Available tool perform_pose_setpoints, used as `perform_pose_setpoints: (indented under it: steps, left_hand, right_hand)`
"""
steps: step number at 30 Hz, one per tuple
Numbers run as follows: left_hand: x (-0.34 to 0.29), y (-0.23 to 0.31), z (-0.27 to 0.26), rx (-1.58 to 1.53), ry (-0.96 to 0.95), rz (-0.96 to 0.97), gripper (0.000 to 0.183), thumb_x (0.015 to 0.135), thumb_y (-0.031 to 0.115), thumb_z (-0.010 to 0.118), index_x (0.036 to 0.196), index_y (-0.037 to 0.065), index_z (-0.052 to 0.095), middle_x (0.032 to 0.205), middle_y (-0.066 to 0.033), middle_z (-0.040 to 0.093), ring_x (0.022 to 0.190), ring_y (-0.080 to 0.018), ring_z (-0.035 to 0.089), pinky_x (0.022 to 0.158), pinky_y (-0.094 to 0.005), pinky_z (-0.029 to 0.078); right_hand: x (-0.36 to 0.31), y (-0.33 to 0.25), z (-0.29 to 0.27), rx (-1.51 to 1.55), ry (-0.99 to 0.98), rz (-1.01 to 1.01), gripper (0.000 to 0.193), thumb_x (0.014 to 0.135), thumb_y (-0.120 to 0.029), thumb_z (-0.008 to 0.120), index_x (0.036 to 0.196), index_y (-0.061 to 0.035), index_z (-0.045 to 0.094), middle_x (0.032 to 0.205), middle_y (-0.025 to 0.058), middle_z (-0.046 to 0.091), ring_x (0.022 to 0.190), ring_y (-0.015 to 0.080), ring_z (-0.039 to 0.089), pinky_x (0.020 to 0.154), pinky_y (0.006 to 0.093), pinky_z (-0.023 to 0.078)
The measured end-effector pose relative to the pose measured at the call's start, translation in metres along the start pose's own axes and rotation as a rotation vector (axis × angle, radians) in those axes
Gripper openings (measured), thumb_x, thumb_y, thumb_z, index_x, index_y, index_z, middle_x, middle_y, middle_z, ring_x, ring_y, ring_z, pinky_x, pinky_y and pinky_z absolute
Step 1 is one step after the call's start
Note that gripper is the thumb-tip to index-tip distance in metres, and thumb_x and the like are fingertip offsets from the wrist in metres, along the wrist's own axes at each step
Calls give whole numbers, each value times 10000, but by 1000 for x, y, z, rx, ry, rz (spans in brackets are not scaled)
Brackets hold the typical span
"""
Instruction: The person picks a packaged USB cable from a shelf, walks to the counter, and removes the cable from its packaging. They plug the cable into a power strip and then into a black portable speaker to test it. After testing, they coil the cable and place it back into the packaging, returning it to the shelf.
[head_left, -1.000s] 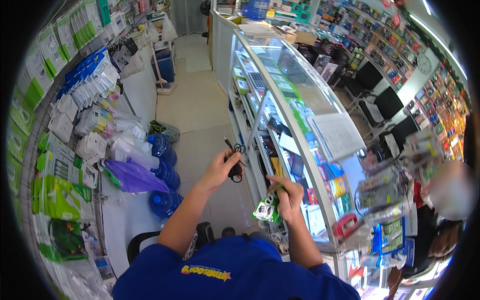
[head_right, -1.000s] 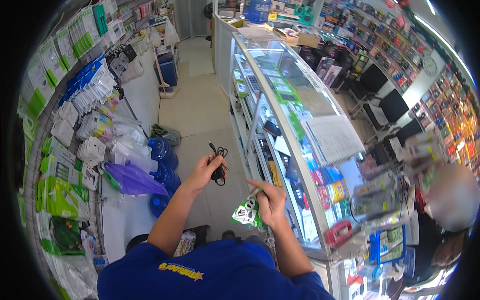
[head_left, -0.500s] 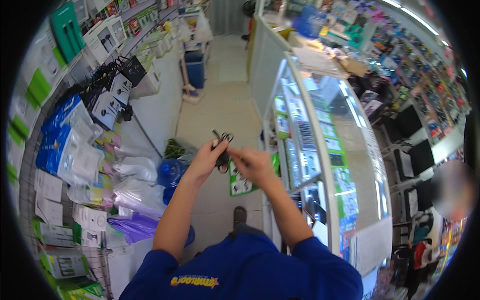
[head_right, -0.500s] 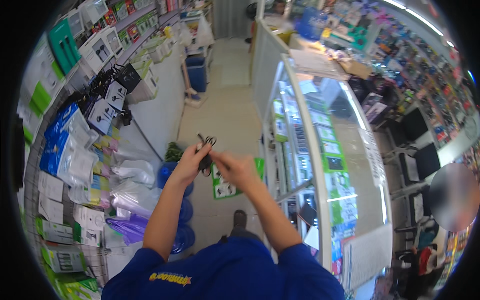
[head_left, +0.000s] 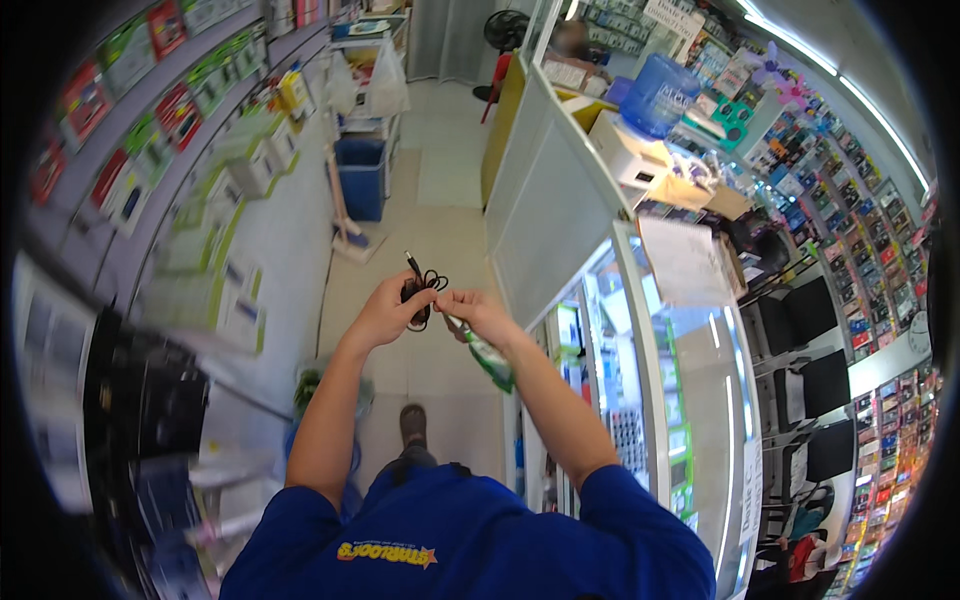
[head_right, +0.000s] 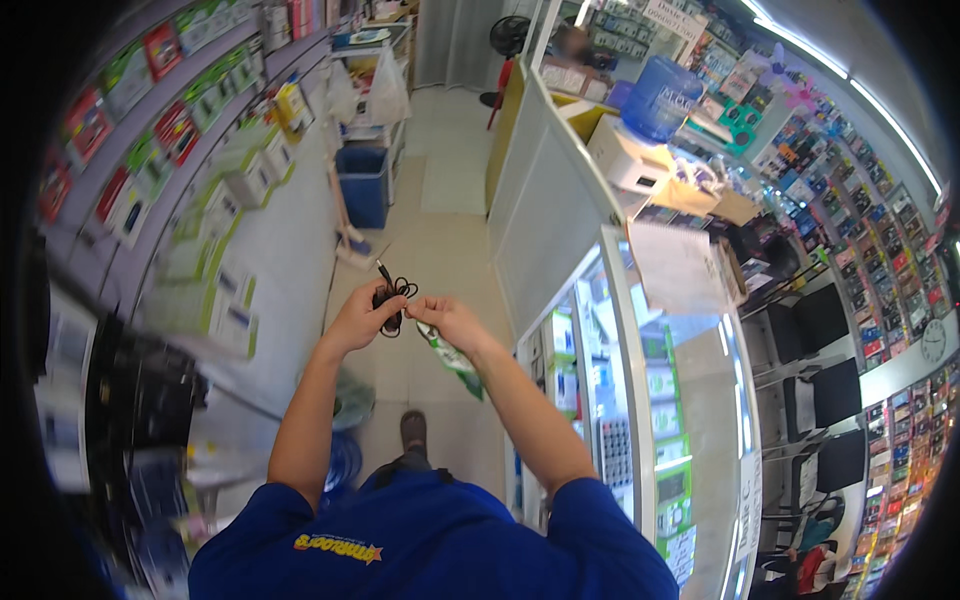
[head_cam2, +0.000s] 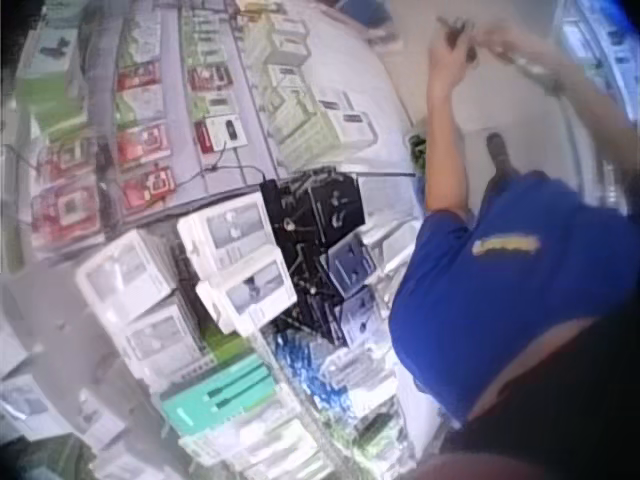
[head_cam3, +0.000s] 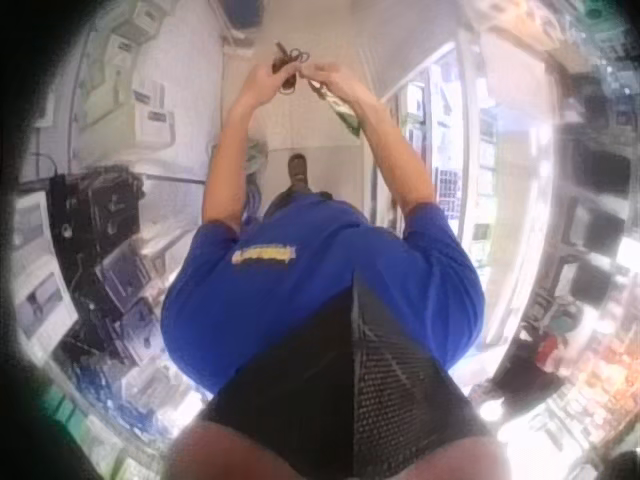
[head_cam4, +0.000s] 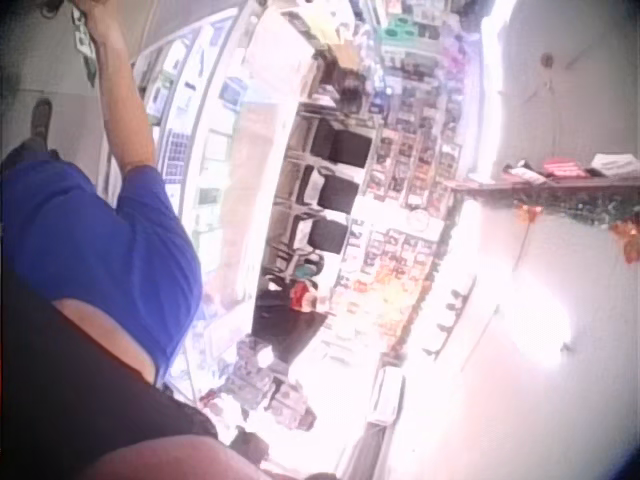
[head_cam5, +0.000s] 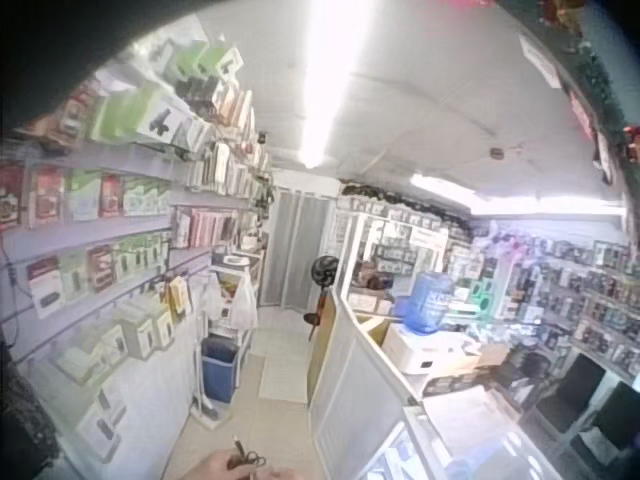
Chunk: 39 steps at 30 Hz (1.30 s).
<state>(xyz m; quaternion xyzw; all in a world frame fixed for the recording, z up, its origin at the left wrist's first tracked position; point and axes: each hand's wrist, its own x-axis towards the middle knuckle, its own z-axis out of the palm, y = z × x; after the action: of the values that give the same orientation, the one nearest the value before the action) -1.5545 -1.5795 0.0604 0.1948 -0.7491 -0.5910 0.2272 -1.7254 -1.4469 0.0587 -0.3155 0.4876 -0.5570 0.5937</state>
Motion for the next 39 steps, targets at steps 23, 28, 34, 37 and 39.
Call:
perform_pose_setpoints:
  steps: [23, 28, 34, 37, 39]
  left_hand:
    - [754, -57, -143, -606, -52, -194, 234, 1070, 240, 658, 976, 45, 569, 837, -37, 554, 732, -176, 604, 686, -344, 529]
    - [865, -99, -210, -617, -37, -152, 216, 1075, 213, 649, 955, 52, 570, 849, -27, 575, 727, -157, 608, 680, -332, 537]
    - [1017, -149, -271, -570, -144, -296, 253, 1056, 259, 683, 939, 63, 574, 840, -24, 587, 689, -158, 617, 648, -323, 535]
    - [1096, -155, -294, -521, -252, -292, 288, 1038, 291, 710, 923, 72, 563, 835, -23, 584, 683, -156, 618, 637, -317, 526]
    - [1152, -150, -301, -476, -308, -312, 303, 1021, 308, 733, 909, 85, 560, 818, -15, 576, 668, -150, 605, 627, -315, 517]
  right_hand:
    - [503, -263, -407, -527, 803, -507, 324, 952, -266, 786, 837, 24, 701, 685, 51, 666, 638, 101, 571, 595, 314, 472]
    - [637, -351, -452, -671, 860, -664, 294, 959, -235, 803, 849, 25, 722, 721, 31, 696, 675, 72, 590, 615, 284, 483]
    - [759, -420, -495, -954, 1028, -1062, 217, 889, -155, 854, 821, -5, 712, 710, 88, 655, 617, 197, 602, 574, 331, 467]
    - [805, -445, -512, -1127, 1061, -1200, 232, 850, -144, 881, 793, -25, 690, 685, 83, 615, 591, 233, 574, 543, 347, 445]
    - [826, -459, -525, -1209, 1074, -1232, 241, 827, -141, 895, 789, -37, 680, 677, 76, 604, 584, 239, 563, 526, 348, 435]
